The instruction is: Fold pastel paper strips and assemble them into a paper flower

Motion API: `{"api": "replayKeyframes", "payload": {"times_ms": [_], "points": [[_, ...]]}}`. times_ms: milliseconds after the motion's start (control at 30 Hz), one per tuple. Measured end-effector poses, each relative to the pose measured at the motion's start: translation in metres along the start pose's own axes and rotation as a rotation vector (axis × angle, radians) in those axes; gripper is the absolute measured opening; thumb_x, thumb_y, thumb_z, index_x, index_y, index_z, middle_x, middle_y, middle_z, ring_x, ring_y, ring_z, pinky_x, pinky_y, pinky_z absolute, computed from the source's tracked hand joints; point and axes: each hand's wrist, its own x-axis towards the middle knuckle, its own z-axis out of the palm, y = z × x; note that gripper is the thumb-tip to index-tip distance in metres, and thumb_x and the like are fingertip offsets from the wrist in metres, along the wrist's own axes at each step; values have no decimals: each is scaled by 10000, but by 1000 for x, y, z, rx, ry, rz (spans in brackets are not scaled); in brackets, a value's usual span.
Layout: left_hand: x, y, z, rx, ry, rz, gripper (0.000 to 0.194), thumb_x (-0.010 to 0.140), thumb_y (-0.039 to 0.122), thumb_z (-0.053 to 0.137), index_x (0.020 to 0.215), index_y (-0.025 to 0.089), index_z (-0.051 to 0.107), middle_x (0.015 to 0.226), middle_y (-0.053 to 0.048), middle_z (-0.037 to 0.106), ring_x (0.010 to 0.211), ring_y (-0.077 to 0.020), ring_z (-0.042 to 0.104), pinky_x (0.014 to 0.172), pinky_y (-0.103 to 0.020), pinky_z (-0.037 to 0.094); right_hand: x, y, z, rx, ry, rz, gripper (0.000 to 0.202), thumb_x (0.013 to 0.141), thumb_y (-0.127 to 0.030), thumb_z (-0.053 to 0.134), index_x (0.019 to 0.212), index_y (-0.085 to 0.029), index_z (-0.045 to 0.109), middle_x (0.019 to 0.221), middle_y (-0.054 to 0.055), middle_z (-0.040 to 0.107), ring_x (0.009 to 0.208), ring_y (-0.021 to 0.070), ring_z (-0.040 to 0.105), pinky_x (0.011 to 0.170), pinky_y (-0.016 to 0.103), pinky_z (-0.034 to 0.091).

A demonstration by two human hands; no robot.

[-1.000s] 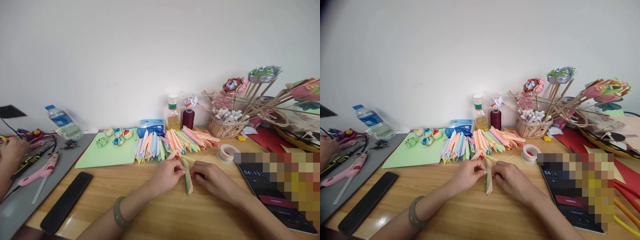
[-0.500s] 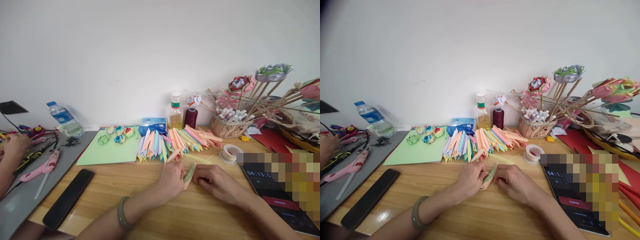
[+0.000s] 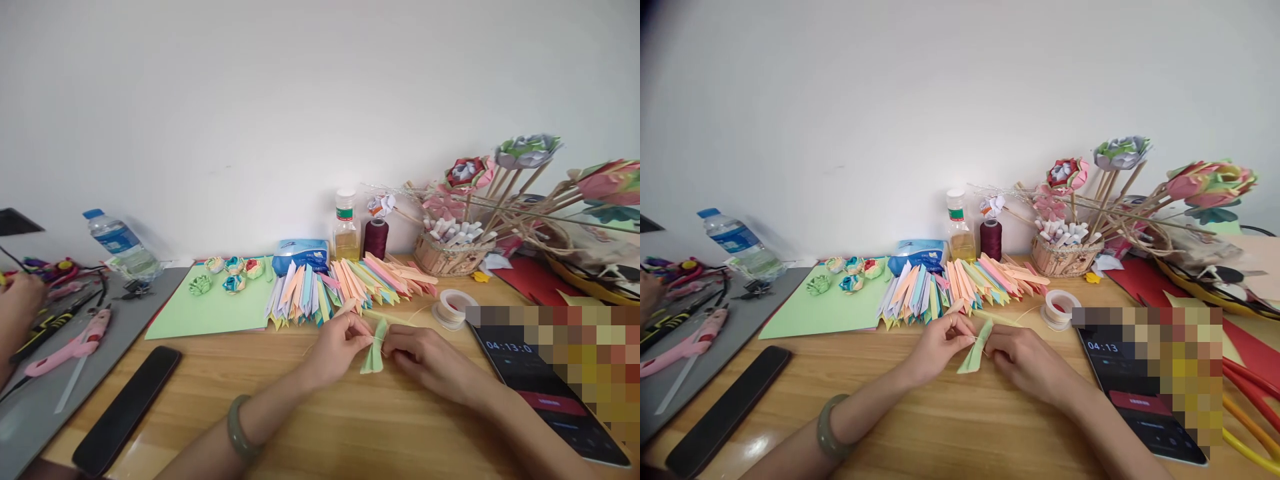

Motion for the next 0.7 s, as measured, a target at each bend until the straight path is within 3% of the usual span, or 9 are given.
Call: {"api": "replayKeyframes", "payload": {"times_ms": [100, 200, 367, 533, 700], "points": [[1, 2, 0, -135, -65, 0, 96, 744, 190, 552, 664, 154, 512, 807, -48, 621, 824, -152, 567, 736, -261, 432, -1, 2, 2, -83, 23, -10, 270, 810, -82, 356, 716, -175, 591, 729, 39, 588, 653, 142, 520, 593, 238, 386], [0, 3, 0, -150, -96, -52, 103, 757, 198, 536, 666, 155, 516, 725, -31, 620, 741, -139, 565, 668, -243, 421, -3, 2, 4, -139, 28, -11, 271, 826, -106, 359, 730, -166, 605, 724, 47, 592, 647, 143, 533, 581, 234, 383], [-2, -1, 2, -53, -63, -120, 88, 745, 158, 524, 657, 158, 534, 681, -14, 625, 643, -121, 543, 591, -228, 396, -5, 1, 3, -113, -2, -14, 266, 778, -48, 379, 777, -176, 612, 749, 31, 609, 664, 136, 550, 600, 226, 373], [-1, -5, 5, 2, -75, -202, 39, 681, 146, 588, 661, 152, 555, 674, -14, 629, 687, -146, 590, 644, -255, 439, -3, -5, 3, -48, -24, 38, 252, 746, -35, 379, 746, -172, 590, 743, 28, 609, 671, 138, 541, 613, 226, 377], [1, -9, 7, -38, -62, -231, 187, 625, 148, 649, 752, 161, 512, 645, 19, 593, 663, -143, 609, 613, -241, 446, -3, -9, 4, -15, -26, 123, 196, 692, -44, 430, 700, -168, 581, 669, 12, 591, 592, 129, 508, 564, 225, 365]]}}
